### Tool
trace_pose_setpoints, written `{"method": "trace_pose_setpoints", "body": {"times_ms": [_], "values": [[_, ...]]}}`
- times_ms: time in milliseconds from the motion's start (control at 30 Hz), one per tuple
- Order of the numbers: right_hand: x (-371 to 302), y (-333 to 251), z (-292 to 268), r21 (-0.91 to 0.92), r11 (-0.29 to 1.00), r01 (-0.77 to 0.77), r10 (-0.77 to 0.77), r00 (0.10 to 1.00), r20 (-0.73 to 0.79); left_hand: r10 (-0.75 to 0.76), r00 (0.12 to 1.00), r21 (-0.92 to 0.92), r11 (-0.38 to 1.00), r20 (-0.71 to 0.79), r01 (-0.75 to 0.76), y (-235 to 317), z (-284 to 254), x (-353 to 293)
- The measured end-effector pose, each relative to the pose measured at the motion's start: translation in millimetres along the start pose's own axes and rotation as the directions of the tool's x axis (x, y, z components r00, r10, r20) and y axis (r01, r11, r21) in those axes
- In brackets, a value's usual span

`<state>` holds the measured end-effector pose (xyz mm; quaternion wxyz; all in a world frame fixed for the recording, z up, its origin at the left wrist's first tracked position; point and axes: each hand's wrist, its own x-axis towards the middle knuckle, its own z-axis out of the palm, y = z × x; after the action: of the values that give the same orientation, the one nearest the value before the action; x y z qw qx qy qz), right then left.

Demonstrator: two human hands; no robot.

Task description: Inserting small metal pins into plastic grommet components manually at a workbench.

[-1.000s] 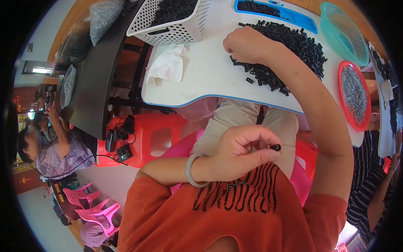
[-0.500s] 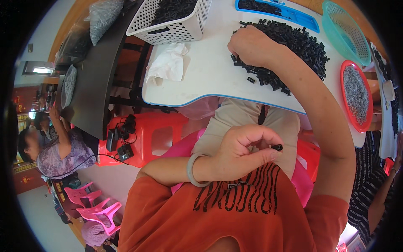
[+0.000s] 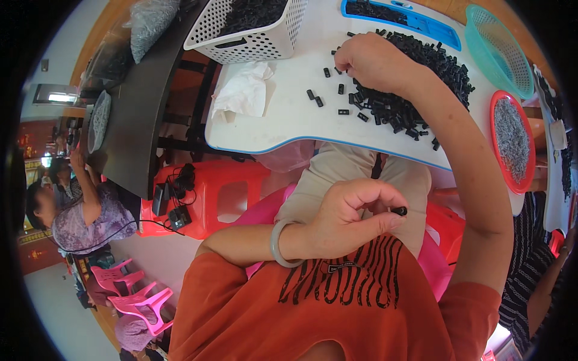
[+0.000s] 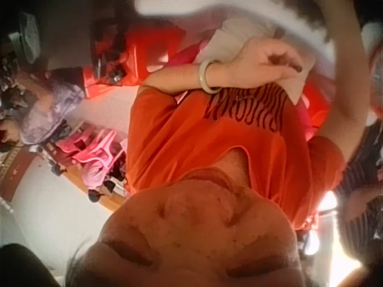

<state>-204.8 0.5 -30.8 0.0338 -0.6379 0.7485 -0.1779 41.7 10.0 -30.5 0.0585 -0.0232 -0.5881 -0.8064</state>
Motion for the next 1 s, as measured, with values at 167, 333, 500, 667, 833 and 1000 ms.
{"method": "trace_pose_setpoints", "body": {"times_ms": [167, 333, 500, 667, 833, 1000], "values": [[6.5, -8.9, 9.6, -0.097, 0.993, 0.067, -0.065, 0.998, 0.024, -0.008, 1.0, 0.01, 1.0, -0.002, 0.008, 2.2, -2.9, 0.5], [18.9, 10.3, 11.5, -0.215, 0.974, -0.073, 0.058, 0.996, -0.073, 0.388, 0.919, 0.361, 0.869, -0.071, -0.339, 12.7, -20.9, 16.9], [27.3, 17.8, 18.2, -0.209, 0.975, -0.073, 0.067, 0.997, -0.035, 0.587, 0.662, 0.49, 0.794, -0.465, -0.36, -13.3, -103.7, 58.6], [33.2, -4.5, 19.9, -0.145, 0.989, -0.01, 0.011, 1.0, 0.008, 0.523, 0.684, 0.562, 0.803, -0.508, -0.197, -36.9, -145.6, 63.3], [33.0, -16.9, 25.7, -0.142, 0.99, -0.016, 0.035, 0.991, 0.127, 0.518, 0.75, 0.693, 0.712, -0.41, -0.113, -37.5, -144.9, 70.1], [30.5, -15.8, 36.4, -0.122, 0.992, -0.028, 0.04, 0.995, 0.096, 0.471, 0.81, 0.747, 0.662, -0.348, -0.064, -34.7, -139.8, 68.8]]}}
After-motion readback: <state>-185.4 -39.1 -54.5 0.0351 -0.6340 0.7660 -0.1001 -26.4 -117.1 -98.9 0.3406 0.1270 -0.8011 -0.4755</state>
